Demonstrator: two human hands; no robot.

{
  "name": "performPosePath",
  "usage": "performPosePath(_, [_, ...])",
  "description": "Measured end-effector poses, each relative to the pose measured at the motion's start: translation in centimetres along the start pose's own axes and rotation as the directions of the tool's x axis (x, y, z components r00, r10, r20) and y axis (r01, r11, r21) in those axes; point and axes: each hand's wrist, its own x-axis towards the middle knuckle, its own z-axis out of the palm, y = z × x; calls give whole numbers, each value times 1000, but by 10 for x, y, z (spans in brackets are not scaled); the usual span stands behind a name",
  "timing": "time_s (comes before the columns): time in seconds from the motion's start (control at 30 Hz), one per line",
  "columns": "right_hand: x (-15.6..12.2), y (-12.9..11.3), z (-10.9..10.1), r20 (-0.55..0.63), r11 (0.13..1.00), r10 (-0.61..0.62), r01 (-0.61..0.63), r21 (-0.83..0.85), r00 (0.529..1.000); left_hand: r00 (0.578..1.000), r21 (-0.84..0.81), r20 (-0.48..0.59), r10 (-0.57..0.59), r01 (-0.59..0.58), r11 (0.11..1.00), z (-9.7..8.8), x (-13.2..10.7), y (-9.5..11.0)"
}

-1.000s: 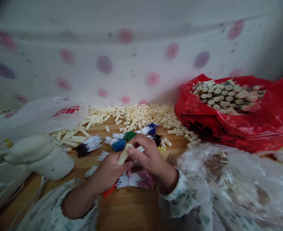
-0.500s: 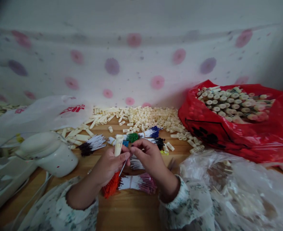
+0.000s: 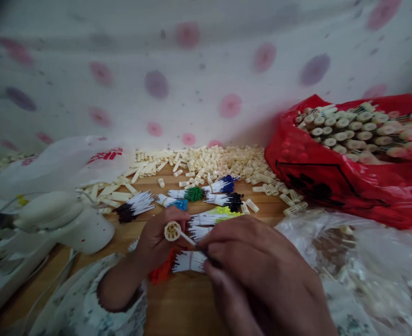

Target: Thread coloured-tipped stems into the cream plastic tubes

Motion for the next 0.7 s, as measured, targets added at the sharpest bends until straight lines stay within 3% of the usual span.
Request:
performPosePath(0.1, [0,-4,11,-43,996,52,-55,-72,998,1000,69,22,0,-1,998,-1,0,0])
performPosePath(0.17, [4,-3,13,15,995,55,-53,-88,998,1000,98,20,1,-3,995,-2,-1,2])
performPosePath(0.27, [10,2,11,127,998,-33,40,-57,991,1000,110,18,0,-2,994,-1,0,4])
performPosePath(0.43, [14,7,11,172,988,-142,150,-35,975,1000,98,10,21,-22,995,-1,2,5])
performPosePath(0.7, [5,8,18,106,997,-75,77,-12,992,998,49,50,43,-46,998,-8,4,9])
